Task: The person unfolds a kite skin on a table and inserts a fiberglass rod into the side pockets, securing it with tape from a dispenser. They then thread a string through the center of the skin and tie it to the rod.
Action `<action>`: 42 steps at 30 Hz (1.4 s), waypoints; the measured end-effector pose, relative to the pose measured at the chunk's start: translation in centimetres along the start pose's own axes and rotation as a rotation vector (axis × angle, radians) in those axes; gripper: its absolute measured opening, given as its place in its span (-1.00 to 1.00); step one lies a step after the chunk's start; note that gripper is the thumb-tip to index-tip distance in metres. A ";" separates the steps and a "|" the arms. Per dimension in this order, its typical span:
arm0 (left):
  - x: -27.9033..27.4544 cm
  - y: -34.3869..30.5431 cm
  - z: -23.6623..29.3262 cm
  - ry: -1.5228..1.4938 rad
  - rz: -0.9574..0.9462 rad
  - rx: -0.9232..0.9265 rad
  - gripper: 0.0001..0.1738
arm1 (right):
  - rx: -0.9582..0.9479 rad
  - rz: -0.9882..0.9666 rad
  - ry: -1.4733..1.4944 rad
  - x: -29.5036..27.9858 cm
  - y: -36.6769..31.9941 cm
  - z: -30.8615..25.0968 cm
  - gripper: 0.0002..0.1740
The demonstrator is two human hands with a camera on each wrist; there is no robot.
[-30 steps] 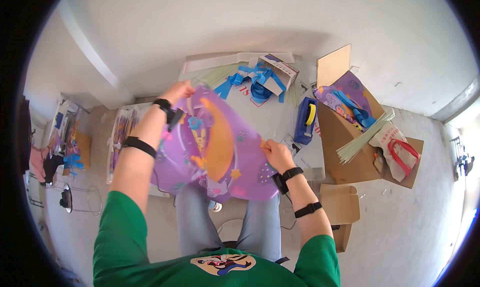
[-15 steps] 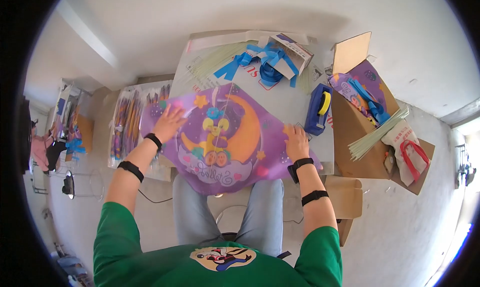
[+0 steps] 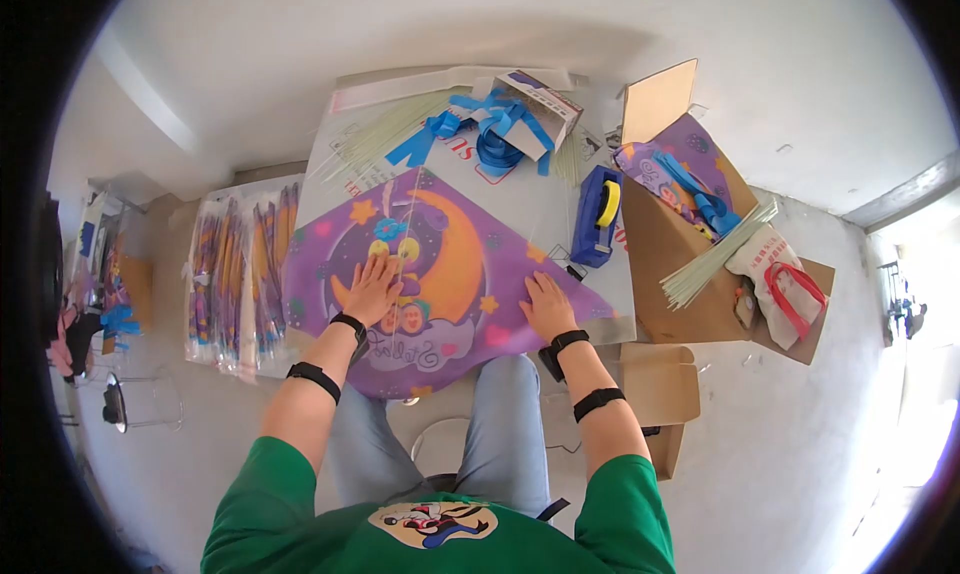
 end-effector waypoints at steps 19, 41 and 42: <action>-1.9 -0.2 0.5 0.034 0.202 -0.015 -0.37 | 0.681 -0.067 -0.249 5.0 17.5 12.3 -0.36; -1.7 -0.2 0.3 0.030 0.203 -0.012 -0.39 | 0.747 0.616 1.247 -11.8 -2.5 8.8 -0.89; -1.7 -0.2 0.3 0.028 0.203 -0.015 -0.40 | 0.677 0.719 1.169 -13.9 -2.4 8.6 -0.88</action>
Point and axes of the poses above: each hand's wrist, its own y-axis towards the middle knuckle, its own x-axis out of the palm, z = x × y, the point moved 10 cm from there along y, towards the middle knuckle, and after that the axes turned 13 degrees about -y, right-handed, at the moved point
